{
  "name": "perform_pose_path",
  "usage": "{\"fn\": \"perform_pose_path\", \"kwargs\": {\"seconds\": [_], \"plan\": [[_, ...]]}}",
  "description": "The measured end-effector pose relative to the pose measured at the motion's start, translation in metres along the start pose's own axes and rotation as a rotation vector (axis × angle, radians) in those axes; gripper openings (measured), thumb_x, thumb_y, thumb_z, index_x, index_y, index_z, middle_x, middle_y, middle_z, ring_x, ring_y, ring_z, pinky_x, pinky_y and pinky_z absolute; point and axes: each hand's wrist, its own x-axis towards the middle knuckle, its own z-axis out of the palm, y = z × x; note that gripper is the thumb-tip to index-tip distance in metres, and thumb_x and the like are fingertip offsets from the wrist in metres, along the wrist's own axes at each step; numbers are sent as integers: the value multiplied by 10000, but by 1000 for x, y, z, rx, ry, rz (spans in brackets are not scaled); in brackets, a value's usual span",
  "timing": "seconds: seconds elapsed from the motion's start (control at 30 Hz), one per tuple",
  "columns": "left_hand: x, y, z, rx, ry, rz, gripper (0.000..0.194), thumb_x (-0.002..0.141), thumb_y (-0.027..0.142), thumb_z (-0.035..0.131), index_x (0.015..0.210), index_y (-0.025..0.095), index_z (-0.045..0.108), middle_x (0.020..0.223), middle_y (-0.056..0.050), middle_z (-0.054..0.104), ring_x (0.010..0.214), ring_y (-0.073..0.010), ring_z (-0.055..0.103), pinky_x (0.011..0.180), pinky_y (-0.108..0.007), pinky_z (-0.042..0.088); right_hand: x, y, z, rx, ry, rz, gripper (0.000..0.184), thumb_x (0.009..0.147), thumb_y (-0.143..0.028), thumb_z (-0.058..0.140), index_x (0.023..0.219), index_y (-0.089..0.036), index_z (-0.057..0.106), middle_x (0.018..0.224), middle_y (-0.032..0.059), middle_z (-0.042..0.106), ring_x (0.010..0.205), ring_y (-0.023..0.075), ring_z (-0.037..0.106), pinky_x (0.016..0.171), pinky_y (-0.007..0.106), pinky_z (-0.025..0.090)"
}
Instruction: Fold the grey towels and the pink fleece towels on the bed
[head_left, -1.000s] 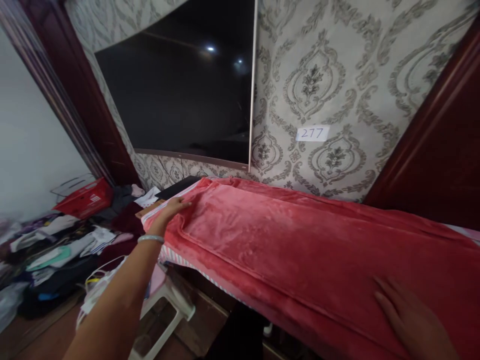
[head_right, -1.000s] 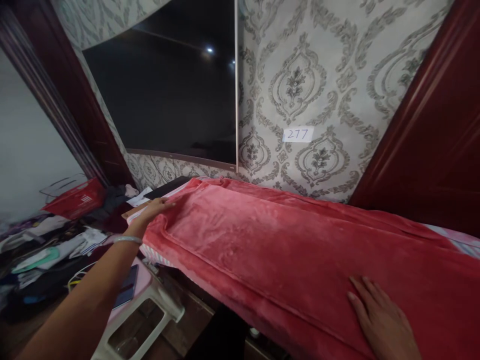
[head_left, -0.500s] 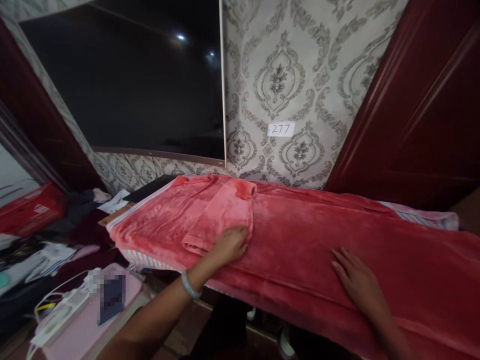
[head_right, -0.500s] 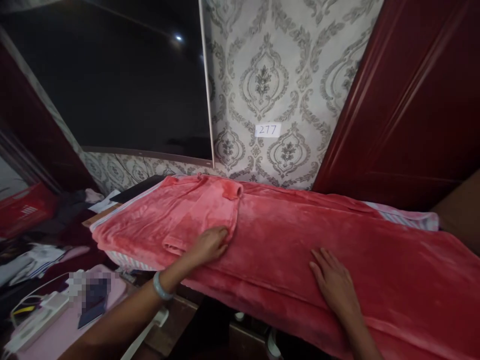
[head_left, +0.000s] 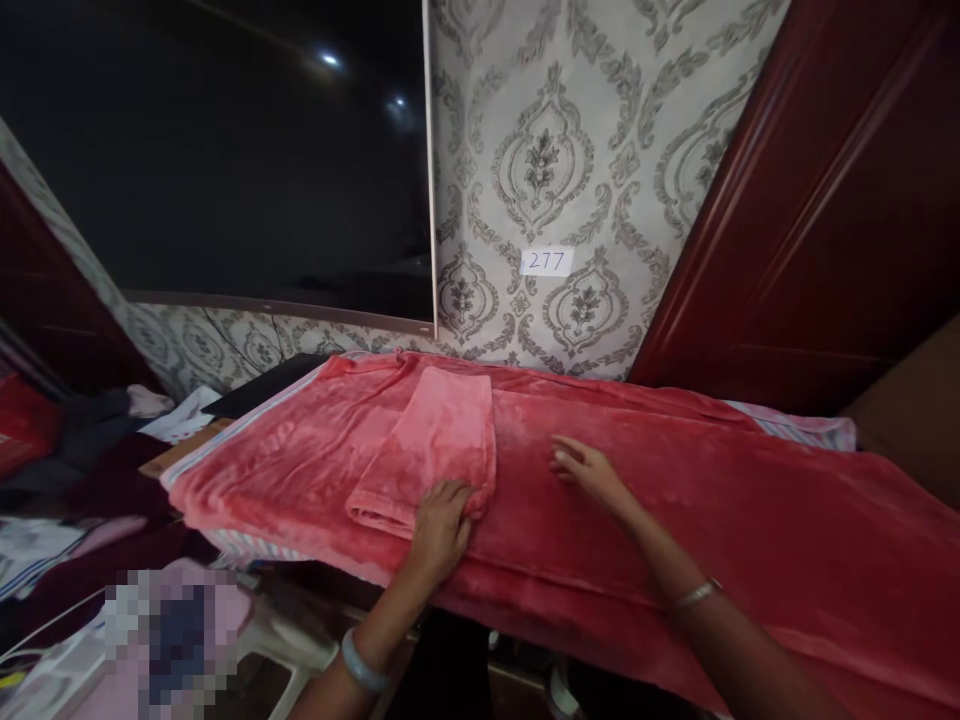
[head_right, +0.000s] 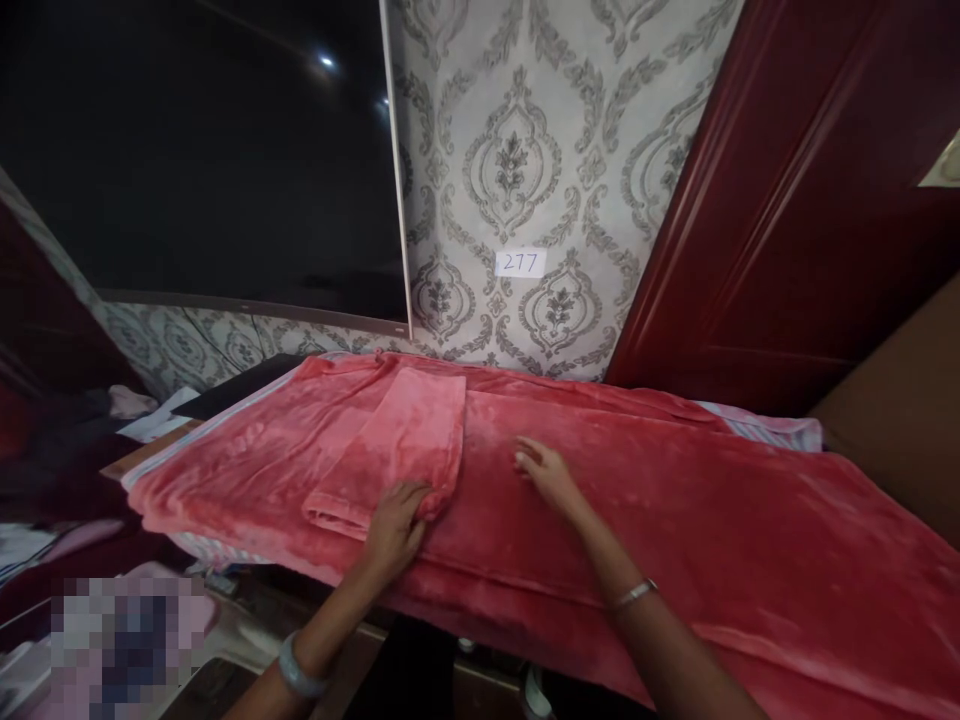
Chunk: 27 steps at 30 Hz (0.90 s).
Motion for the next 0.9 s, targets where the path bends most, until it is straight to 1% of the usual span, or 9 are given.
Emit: {"fn": "perform_pose_path", "kwargs": {"seconds": [0.1,0.2,0.33,0.43,0.5,0.6,0.73,0.8,0.9], "plan": [[4,2,-8,-285,175,-122,290,907,296,561,1076,190,771,1067,-106,781,1017,-255,711,949,-424,572,34,-26,48,293,-97,215,542,903,-360,654,1408,-189,553,1160,132,730,856,201,751,848,381,618],[7,3,-17,-506,264,-313,329,885,431,629,966,153,785,936,-94,794,874,-238,731,819,-355,602,65,-40,84,367,-136,307,574,960,-299,575,1502,-199,417,1085,119,742,767,168,742,840,389,618],[7,1,-25,-587,281,-422,364,806,493,714,887,146,789,836,-78,792,776,-241,734,733,-341,612,101,-47,118,363,-175,272,548,941,-316,585,1472,-271,456,1048,57,761,754,164,728,810,384,621],[6,-2,-26,-580,262,-397,328,825,462,696,900,158,792,844,-81,797,791,-255,749,742,-357,627,122,-49,138,361,-154,195,603,887,-250,592,1477,-295,479,1097,31,766,841,166,725,831,343,614],[6,-3,-27,-518,240,-331,297,867,398,651,987,167,795,946,-96,806,878,-263,759,809,-376,630,134,-51,147,354,-127,140,691,831,-187,585,1507,-270,468,1145,35,762,897,170,722,859,331,607],[7,-2,-24,-321,199,-130,305,867,250,596,1107,200,778,1096,-104,791,1030,-266,738,936,-411,606,148,-52,147,319,-66,73,796,759,-143,568,1543,-212,448,1212,46,747,947,185,715,897,349,600],[9,13,-9,-51,103,138,437,801,112,562,1177,233,749,1197,-106,756,1110,-272,694,987,-449,583,153,-41,115,234,63,18,822,753,-172,563,1566,-189,441,1340,68,694,1087,211,686,1002,378,556],[9,23,4,29,27,204,491,757,77,567,1193,227,735,1239,-115,735,1119,-288,678,982,-473,582,148,-29,93,188,115,10,803,755,-184,576,1551,-188,472,1382,78,669,1192,231,650,1066,401,516],[3,32,26,90,-152,229,587,667,48,590,1215,217,717,1262,-127,720,1148,-319,659,990,-506,579,133,-11,69,132,157,27,764,711,-152,613,1473,-154,564,1418,110,643,1298,261,599,1133,438,460]]}}
